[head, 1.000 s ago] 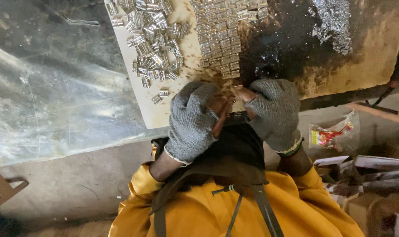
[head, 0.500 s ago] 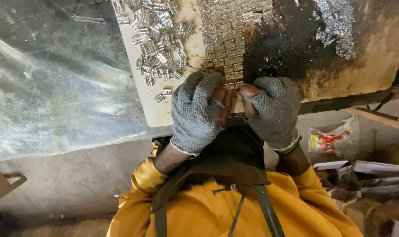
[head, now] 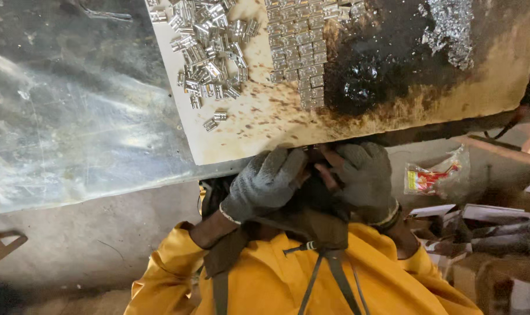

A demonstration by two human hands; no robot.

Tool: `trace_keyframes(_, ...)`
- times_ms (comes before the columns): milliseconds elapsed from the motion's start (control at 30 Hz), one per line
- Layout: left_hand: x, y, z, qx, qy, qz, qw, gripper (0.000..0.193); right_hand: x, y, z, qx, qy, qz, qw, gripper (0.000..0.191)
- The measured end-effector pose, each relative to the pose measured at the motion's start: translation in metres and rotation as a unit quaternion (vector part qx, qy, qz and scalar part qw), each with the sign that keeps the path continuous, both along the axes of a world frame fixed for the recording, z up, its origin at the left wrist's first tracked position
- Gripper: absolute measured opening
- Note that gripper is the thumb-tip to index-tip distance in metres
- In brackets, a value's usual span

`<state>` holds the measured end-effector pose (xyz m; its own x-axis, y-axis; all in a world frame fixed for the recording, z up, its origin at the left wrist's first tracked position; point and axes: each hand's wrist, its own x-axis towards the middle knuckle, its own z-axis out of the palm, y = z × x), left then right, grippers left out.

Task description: The person picks small metal buckle components from a pile and arranges them in neat rows on a board on the workbench, gradually filling the board with aligned rows of buckles.

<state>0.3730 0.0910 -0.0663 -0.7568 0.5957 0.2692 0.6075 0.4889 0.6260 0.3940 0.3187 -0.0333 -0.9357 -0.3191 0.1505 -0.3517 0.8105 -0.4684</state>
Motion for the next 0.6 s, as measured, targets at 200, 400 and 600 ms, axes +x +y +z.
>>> trace_keyframes(200, 0.009, -0.001, -0.016, -0.010, 0.052, 0.011, 0.999, 0.046, 0.009, -0.002, -0.016, -0.010, -0.022, -0.022, 0.999, 0.027)
trace_keyframes(400, 0.010, -0.001, -0.009, -0.074, 0.035, 0.025, 0.996, 0.049, -0.003, -0.001, 0.003, -0.046, -0.022, 0.018, 0.999, 0.022)
trace_keyframes(600, 0.007, 0.008, 0.008, -0.023, -0.018, 0.099, 0.995, 0.042, -0.019, 0.005, 0.020, -0.008, 0.005, 0.020, 1.000, 0.023)
